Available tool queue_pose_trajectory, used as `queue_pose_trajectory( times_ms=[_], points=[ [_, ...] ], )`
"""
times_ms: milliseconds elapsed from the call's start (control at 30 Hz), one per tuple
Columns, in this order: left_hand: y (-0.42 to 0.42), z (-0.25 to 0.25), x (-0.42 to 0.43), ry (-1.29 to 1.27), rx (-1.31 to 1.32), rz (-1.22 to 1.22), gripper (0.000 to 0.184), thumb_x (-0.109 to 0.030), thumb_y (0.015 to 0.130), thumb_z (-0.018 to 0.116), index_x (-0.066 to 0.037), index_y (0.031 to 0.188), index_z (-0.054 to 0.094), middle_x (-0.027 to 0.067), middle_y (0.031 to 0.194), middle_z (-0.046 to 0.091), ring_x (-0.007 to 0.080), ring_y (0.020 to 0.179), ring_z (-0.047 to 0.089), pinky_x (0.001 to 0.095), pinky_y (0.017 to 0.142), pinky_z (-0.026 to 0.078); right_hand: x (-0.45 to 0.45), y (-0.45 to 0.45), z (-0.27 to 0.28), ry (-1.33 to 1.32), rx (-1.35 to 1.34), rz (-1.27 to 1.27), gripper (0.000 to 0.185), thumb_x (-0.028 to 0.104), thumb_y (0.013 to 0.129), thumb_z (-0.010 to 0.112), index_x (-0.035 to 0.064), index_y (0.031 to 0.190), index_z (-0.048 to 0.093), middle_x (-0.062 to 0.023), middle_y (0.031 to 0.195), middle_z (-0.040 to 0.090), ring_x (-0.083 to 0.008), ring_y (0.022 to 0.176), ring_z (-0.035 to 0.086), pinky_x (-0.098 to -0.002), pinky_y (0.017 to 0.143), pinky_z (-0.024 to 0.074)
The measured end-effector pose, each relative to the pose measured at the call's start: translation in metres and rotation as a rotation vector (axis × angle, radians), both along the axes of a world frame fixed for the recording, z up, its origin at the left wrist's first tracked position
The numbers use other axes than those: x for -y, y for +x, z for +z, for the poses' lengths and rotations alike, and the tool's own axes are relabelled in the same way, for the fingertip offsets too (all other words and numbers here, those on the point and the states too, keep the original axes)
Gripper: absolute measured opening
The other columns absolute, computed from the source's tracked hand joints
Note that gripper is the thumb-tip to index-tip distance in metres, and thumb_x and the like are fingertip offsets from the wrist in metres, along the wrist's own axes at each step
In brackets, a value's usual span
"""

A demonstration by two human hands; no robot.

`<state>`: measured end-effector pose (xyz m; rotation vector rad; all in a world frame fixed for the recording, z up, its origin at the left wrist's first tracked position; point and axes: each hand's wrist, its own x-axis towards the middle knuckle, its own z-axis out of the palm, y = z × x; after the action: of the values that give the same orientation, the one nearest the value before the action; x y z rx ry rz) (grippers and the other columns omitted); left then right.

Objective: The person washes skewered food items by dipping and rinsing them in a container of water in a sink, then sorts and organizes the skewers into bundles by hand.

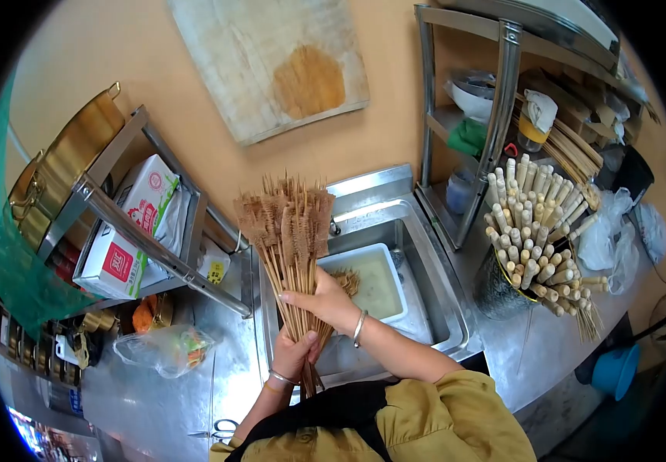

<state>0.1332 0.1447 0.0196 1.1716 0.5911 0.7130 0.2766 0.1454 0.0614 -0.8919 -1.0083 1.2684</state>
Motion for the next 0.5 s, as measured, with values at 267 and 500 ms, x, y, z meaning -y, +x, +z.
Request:
queue_pose_trajectory(
  times_ms=[267,500],
  points=[
    [-0.008,-0.007,-0.004,-0.088,0.09,-0.038,0.023,-0.025,0.089,0.053,-0.003,0.091,0.048,0.0062,0.071,0.054,0.0125,0.054,0.051,0.0221,0.049,0.041,0.007,0.003,-0.016,-0.048,-0.033,-0.129,0.033,0.022,0.088,0.055,-0.001,0.111,0.048,-0.0054,0.096,0.058,-0.0091,0.086,0.054,-0.0245,0.076,0.0455],
    [-0.009,-0.003,-0.005,-0.082,0.088,-0.025,0.027,-0.024,0.087,0.054,-0.001,0.099,0.049,0.0103,0.076,0.06,0.0152,0.057,0.056,0.0247,0.051,0.047,0.012,0.0,-0.018,-0.065,-0.123,-0.13,0.036,0.033,0.092,0.045,-0.0004,0.105,0.052,-0.0028,0.084,0.059,-0.0077,0.073,0.054,-0.0229,0.067,0.0461]
  ],
)
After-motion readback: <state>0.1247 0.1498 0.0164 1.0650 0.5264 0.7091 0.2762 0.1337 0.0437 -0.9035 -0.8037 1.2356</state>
